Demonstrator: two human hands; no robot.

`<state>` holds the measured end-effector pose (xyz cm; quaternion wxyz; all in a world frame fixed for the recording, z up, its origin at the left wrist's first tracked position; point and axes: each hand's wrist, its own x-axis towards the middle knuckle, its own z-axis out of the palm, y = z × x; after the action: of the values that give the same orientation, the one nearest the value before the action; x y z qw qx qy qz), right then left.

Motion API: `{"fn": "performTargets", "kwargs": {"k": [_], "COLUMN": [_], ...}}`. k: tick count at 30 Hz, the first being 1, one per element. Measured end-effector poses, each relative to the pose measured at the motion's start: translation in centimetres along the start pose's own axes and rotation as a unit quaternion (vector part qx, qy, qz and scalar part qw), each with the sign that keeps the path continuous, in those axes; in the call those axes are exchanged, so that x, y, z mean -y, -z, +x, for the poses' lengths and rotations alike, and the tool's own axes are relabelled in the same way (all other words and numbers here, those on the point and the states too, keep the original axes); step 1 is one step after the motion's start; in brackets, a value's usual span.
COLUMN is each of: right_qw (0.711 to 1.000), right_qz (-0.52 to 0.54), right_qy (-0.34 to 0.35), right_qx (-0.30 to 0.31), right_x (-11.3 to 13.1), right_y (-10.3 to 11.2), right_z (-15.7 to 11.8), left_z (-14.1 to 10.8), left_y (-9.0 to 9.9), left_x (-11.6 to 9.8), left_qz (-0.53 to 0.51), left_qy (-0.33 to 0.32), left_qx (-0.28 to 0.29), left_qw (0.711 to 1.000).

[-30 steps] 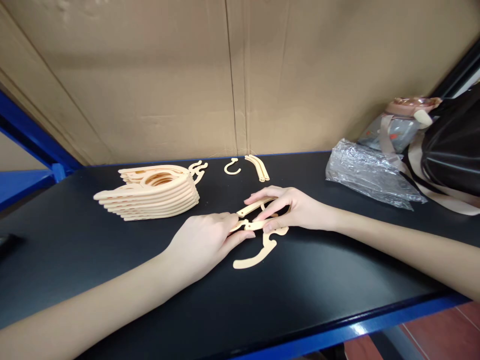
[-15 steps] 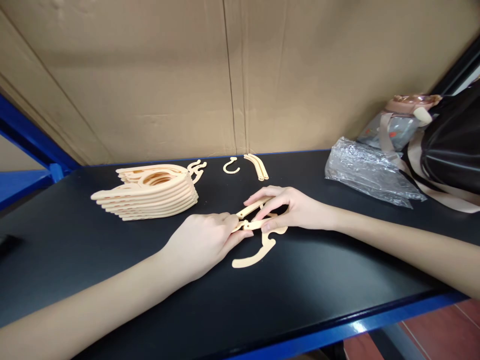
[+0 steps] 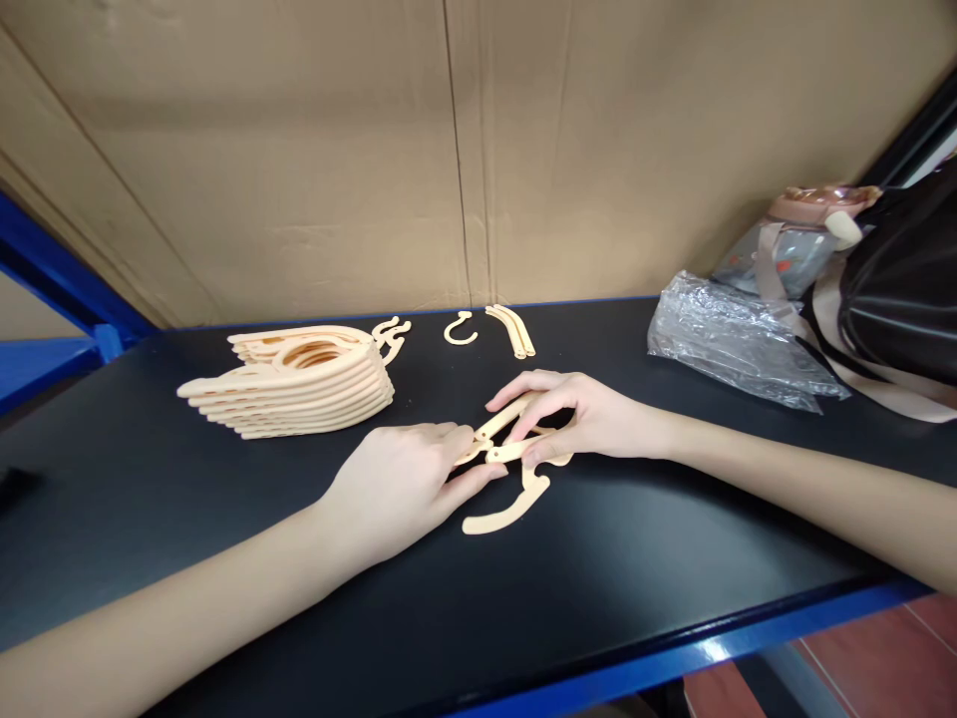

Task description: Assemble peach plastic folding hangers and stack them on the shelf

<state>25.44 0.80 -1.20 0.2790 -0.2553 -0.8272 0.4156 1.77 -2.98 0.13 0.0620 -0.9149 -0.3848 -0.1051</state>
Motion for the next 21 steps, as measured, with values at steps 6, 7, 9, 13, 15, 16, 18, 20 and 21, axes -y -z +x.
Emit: {"fn": "performTargets", "kwargs": {"k": [6, 7, 9, 13, 15, 16, 18, 20, 21], "right_qw": [1.0, 1.0, 1.0, 1.0, 1.0, 1.0, 0.999, 0.999, 0.999], "right_qz": [0.004, 0.005, 0.007, 0.018, 0.022, 0.022, 0.022, 0.021, 0.021], "right_qy": [0.002, 0.001, 0.0, -0.001, -0.006, -0.009, -0.013, -0.014, -0.013], "right_qx": [-0.005, -0.005, -0.004, 0.0, 0.007, 0.012, 0.019, 0.021, 0.02], "right_x": [0.07, 0.06, 0.04, 0.02, 0.02, 0.02, 0.04, 0.06, 0.07], "right_y": [0.02, 0.01, 0.0, -0.11, -0.16, -0.16, -0.15, -0.1, -0.08], "right_z": [0.04, 0.04, 0.04, -0.02, -0.07, -0.09, -0.12, -0.13, -0.12], "left_z": [0.04, 0.04, 0.04, 0.0, -0.04, -0.06, -0.08, -0.08, -0.08], "left_y": [0.0, 0.02, 0.05, 0.06, -0.01, -0.05, -0.14, -0.16, -0.15], "left_x": [-0.05, -0.05, -0.04, 0.08, 0.16, 0.18, 0.18, 0.12, 0.08], "left_qz": [-0.031, -0.031, -0.024, 0.008, 0.033, 0.045, 0.067, 0.081, 0.087], "left_qy": [0.018, 0.014, 0.003, -0.034, -0.055, -0.065, -0.084, -0.098, -0.104], "left_qx": [-0.001, 0.002, 0.008, 0.011, 0.006, 0.001, -0.019, -0.043, -0.054], "left_qw": [0.999, 0.999, 1.0, 0.999, 0.998, 0.997, 0.994, 0.991, 0.989]}}
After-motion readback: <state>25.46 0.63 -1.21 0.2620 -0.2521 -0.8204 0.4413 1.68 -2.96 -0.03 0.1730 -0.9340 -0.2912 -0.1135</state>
